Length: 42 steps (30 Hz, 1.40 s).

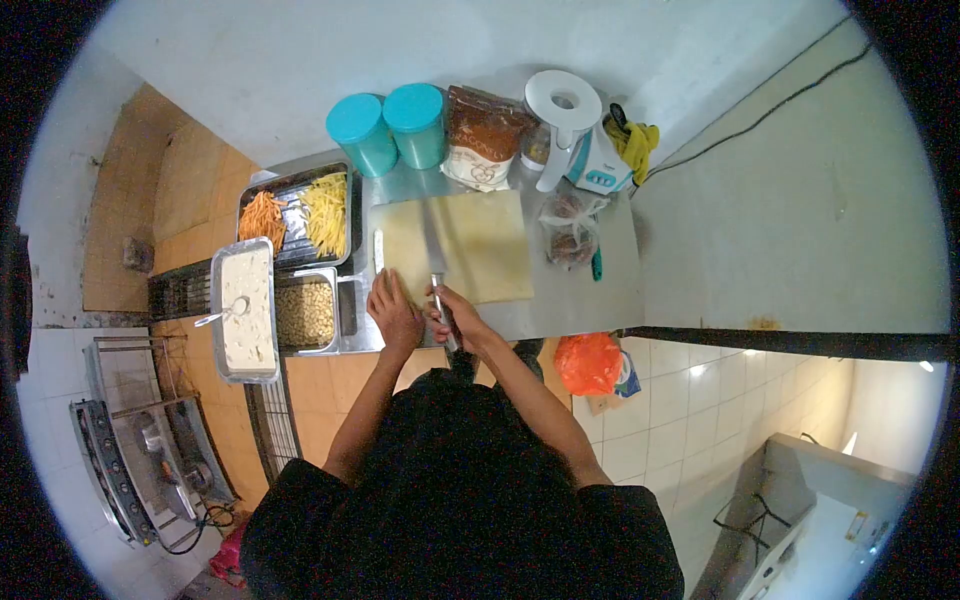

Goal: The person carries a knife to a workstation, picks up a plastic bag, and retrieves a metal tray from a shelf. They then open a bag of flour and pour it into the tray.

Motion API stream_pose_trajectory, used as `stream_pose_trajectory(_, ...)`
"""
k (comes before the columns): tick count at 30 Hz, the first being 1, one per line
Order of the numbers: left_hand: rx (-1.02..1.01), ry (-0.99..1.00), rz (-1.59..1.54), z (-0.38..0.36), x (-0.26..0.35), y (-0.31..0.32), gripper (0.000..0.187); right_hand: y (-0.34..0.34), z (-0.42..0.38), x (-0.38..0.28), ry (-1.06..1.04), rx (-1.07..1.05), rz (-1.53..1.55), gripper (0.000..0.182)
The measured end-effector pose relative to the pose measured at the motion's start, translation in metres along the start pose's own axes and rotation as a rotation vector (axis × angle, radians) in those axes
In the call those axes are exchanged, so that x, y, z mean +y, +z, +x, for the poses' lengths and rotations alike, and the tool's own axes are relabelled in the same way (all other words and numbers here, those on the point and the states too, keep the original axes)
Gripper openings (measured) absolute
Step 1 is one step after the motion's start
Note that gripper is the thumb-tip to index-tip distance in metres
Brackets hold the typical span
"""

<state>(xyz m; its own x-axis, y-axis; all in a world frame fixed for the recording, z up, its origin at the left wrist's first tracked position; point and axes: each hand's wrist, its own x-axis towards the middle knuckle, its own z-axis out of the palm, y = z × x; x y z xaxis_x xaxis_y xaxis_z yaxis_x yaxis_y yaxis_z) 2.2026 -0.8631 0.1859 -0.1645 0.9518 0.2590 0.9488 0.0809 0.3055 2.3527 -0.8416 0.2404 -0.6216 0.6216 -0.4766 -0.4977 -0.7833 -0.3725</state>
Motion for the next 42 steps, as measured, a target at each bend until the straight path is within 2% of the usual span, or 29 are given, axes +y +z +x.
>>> stream_pose_trajectory(1, -0.002, 0.000, 0.000, 0.000, 0.000, 0.001, 0.067, 0.006, -0.004, -0.007, 0.025, -0.130, -0.025, 0.027)
stream_pose_trajectory(2, 0.034, 0.006, -0.038, -0.001, -0.001, 0.004, 0.067, 0.013, -0.009, -0.013, 0.026, -0.128, -0.022, 0.027)
stream_pose_trajectory(4, 0.072, 0.016, -0.076, -0.004, -0.005, 0.008, 0.066, 0.022, -0.016, -0.023, 0.134, -0.511, -0.156, 0.029)
stream_pose_trajectory(5, 0.069, 0.058, -0.063, -0.007, -0.010, 0.010, 0.066, 0.019, -0.018, -0.025, 0.131, -0.512, -0.155, 0.029)
stream_pose_trajectory(6, 0.065, 0.098, -0.049, -0.009, -0.014, 0.012, 0.066, 0.017, -0.021, -0.027, 0.218, -0.591, -0.206, 0.030)
stream_pose_trajectory(7, 0.101, 0.082, -0.082, -0.008, -0.014, 0.018, 0.067, 0.016, -0.022, -0.029, 0.307, -0.671, -0.257, 0.032)
stream_pose_trajectory(8, 0.103, 0.081, -0.080, -0.008, -0.015, 0.020, 0.067, 0.013, -0.023, -0.028, 0.309, -0.674, -0.258, 0.032)
stream_pose_trajectory(10, 0.114, 0.086, -0.138, -0.009, -0.018, 0.022, 0.069, 0.007, -0.024, -0.021, 0.259, -0.491, -0.399, 0.031)
stream_pose_trajectory(11, 0.116, 0.083, -0.135, -0.009, -0.018, 0.021, 0.069, 0.006, -0.026, -0.019, 0.262, -0.494, -0.400, 0.031)
stream_pose_trajectory(13, 0.038, 0.038, -0.058, -0.006, -0.016, 0.021, 0.064, 0.002, -0.033, -0.016, 0.145, -0.239, -0.525, 0.027)
stream_pose_trajectory(14, -0.003, 0.018, -0.020, -0.005, -0.014, 0.020, 0.062, -0.003, -0.036, -0.014, 0.145, -0.241, -0.524, 0.027)
stream_pose_trajectory(15, -0.008, -0.001, -0.059, -0.002, -0.004, 0.001, 0.051, -0.010, -0.040, -0.013, 0.093, -0.133, -0.646, 0.026)
stream_pose_trajectory(16, -0.009, 0.002, -0.060, 0.002, 0.002, -0.009, 0.051, -0.017, -0.044, -0.012, 0.039, -0.021, -0.765, 0.024)
stream_pose_trajectory(18, -0.109, -0.028, -0.408, 0.011, 0.008, -0.013, 0.040, -0.028, -0.061, -0.011, 0.008, 0.028, -0.744, 0.023)
stream_pose_trajectory(19, -0.085, -0.047, -0.776, 0.019, 0.010, -0.003, 0.031, -0.033, -0.069, -0.010, -0.022, 0.072, -0.722, 0.023)
stream_pose_trajectory(20, -0.093, -0.050, -0.778, 0.026, 0.019, -0.009, 0.031, -0.037, -0.077, -0.010, -0.018, 0.078, -0.719, 0.023)
stream_pose_trajectory(22, -0.437, -0.432, -1.485, 0.044, 0.045, -0.033, 0.030, -0.039, -0.093, -0.011, -0.084, 0.096, -0.754, 0.022)
stream_pose_trajectory(24, -0.460, -0.358, -1.505, 0.058, 0.057, -0.034, 0.028, -0.041, -0.106, -0.010, -0.110, 0.122, -0.769, 0.022)
stream_pose_trajectory(26, -0.437, -0.186, -1.497, 0.067, 0.070, -0.038, 0.021, -0.040, -0.116, -0.008, -0.139, 0.151, -0.777, 0.021)
stream_pose_trajectory(32, -0.543, -0.155, -1.473, 0.089, 0.103, -0.051, 0.013, -0.027, -0.151, -0.017, -0.216, 0.226, -0.679, 0.021)
stream_pose_trajectory(37, -0.652, -0.145, -1.508, 0.111, 0.126, -0.068, 0.012, -0.021, -0.182, -0.029, -0.212, 0.314, -0.755, 0.018)
stream_pose_trajectory(42, -0.732, -0.144, -1.495, 0.120, 0.143, -0.052, 0.013, -0.042, -0.209, -0.039, -0.235, 0.368, -0.823, 0.021)
